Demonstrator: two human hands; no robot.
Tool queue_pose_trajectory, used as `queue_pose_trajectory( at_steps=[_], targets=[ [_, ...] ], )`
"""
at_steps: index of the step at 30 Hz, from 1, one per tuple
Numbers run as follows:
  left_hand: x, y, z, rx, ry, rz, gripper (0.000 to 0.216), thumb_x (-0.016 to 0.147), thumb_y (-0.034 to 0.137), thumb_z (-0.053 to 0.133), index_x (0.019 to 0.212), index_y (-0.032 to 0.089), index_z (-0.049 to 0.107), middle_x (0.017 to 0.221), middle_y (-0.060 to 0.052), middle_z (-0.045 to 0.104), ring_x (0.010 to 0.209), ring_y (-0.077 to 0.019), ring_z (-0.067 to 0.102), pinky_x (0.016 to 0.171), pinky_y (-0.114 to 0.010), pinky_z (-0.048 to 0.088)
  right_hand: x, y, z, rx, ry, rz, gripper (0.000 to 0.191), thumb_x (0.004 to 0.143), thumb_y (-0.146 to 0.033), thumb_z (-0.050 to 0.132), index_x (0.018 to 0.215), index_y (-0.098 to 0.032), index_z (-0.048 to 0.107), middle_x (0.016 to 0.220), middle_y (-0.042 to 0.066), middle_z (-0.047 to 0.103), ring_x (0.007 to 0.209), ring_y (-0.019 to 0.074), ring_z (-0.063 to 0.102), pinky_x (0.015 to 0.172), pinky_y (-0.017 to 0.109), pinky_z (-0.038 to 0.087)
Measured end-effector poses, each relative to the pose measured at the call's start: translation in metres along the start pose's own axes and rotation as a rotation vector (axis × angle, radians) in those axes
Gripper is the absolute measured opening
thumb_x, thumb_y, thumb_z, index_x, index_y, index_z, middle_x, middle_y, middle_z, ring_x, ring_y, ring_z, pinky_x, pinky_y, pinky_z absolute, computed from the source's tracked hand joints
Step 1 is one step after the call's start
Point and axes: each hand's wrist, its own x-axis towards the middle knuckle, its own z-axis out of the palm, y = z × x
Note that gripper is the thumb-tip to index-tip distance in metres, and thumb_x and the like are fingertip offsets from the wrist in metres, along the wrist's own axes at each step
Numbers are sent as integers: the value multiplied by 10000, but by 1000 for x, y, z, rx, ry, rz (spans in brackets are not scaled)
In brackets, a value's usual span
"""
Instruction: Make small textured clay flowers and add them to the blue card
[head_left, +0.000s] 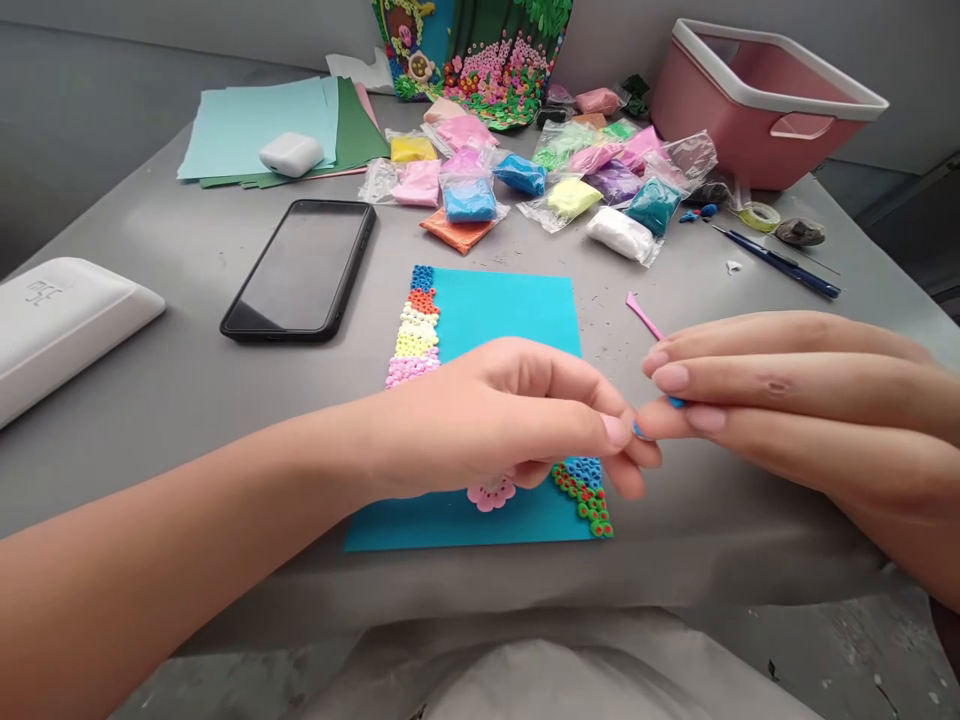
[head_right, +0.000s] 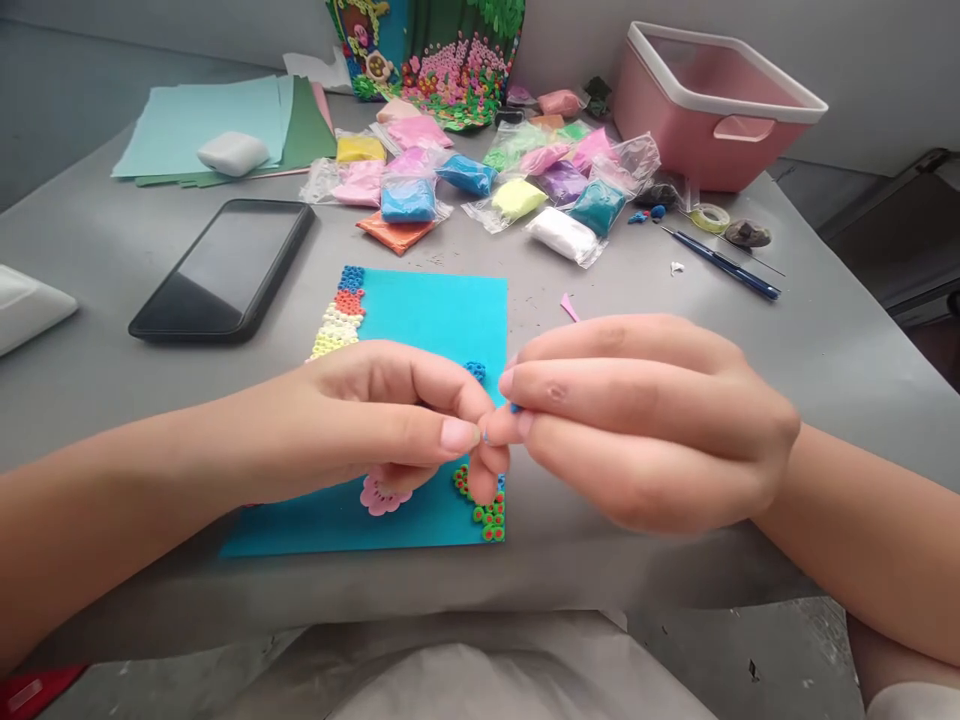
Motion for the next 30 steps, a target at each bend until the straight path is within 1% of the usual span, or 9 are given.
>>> queue_pose_trajectory(
  at_steps=[3,6,8,11,15,19,21,26,30],
  targets=[
    [1,-2,-3,7,-54,-3,239,970,382,731,1084,210,852,914,-24,833,538,-75,428,453,-223,317,-4,12,3,16,73,-94,110,1023,-260,726,967,-347,766,1064,4,851,1008,229,858,864,328,771],
    [1,-2,-4,28,-95,-9,258,955,386,770,1129,222,865,1035,-40,865,557,-70,441,467,-214,332,-9,21,4,58,91,-195,132,1016,-255,722,959,-364,769,1028,-9,843,990,217,859,815,295,769],
    [0,-1,-4,44,-102,-12,271,908,377,832,1134,232,871,1045,-33,869,611,-86,498,475,-206,343,-12,17,2,39,67,-141,103,1013,-277,729,1011,-372,770,1007,5,836,1002,236,861,798,318,775],
    [-1,-1,-3,48,-100,-12,221,859,359,891,1048,245,882,893,8,842,684,-108,563,470,-196,339,-16,5,0,11,45,-23,97,1022,-316,728,1097,-372,754,954,23,827,975,264,867,772,361,782],
    [-1,-3,-3,16,-112,15,106,863,333,898,876,238,853,821,45,809,627,-87,512,455,-218,304,-16,-4,1,21,44,14,115,1006,-301,753,1096,-373,748,904,8,820,913,261,871,742,351,778],
    [2,-7,-6,11,-202,37,118,877,319,891,856,221,829,819,47,799,594,-80,445,481,-241,292,-11,-5,1,75,39,9,188,981,-258,783,1124,-375,749,907,-10,830,882,228,870,733,279,756],
    [3,-8,-7,-13,-234,29,115,875,305,891,855,220,817,815,50,792,599,-80,436,493,-241,294,-8,-9,1,104,27,55,182,1003,-254,753,1143,-370,749,929,-5,838,885,217,870,766,266,754],
    [4,-8,-7,-30,-240,-14,134,860,297,901,884,210,801,791,46,768,643,-88,462,532,-237,315,-7,-23,3,100,30,186,71,1033,-309,721,1065,-354,765,919,13,833,888,214,868,826,273,753],
    [5,-7,-7,-20,-248,-38,152,859,299,900,910,202,795,790,44,757,673,-87,486,550,-220,333,-9,-26,5,22,-6,101,85,1011,-320,748,927,-332,754,981,21,841,932,220,865,836,274,753]
  ],
)
